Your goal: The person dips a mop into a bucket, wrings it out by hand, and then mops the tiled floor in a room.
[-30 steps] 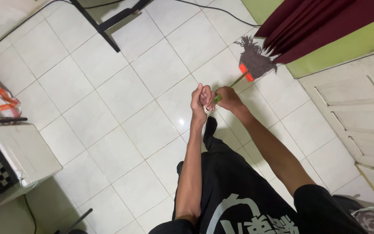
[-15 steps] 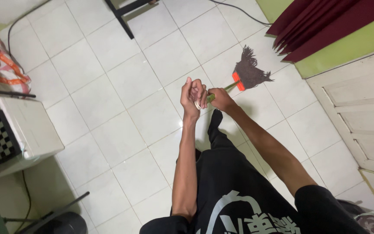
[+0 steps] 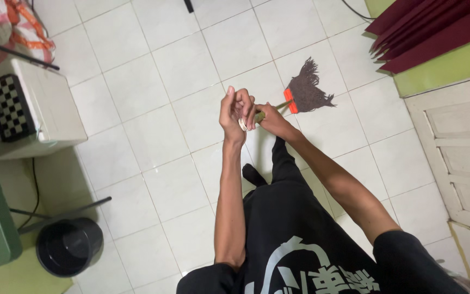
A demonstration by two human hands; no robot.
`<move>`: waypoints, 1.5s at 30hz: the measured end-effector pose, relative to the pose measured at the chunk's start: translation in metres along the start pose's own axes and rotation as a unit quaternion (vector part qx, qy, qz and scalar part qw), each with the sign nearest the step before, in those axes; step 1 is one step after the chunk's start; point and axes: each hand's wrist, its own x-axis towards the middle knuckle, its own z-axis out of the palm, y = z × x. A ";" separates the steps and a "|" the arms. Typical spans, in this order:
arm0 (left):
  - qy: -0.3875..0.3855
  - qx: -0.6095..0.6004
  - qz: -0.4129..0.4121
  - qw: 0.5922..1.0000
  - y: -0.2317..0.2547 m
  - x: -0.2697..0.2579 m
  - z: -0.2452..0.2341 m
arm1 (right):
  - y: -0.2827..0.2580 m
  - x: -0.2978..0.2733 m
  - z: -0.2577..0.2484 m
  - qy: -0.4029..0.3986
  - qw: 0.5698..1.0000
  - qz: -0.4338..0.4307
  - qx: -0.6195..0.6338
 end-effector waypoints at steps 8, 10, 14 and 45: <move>0.000 0.051 0.041 0.998 0.040 -0.011 0.008 | -0.022 0.004 0.021 -0.017 0.999 -0.014 0.038; -0.001 0.093 0.046 0.995 0.053 -0.012 0.009 | -0.028 0.006 0.028 -0.018 0.998 -0.042 0.045; 0.008 0.117 0.056 0.992 0.072 -0.015 0.015 | -0.034 0.009 0.039 -0.017 0.996 -0.015 0.087; 0.319 0.712 0.066 0.622 0.131 -0.003 -0.050 | -0.059 0.101 0.139 -0.178 0.974 -0.104 0.099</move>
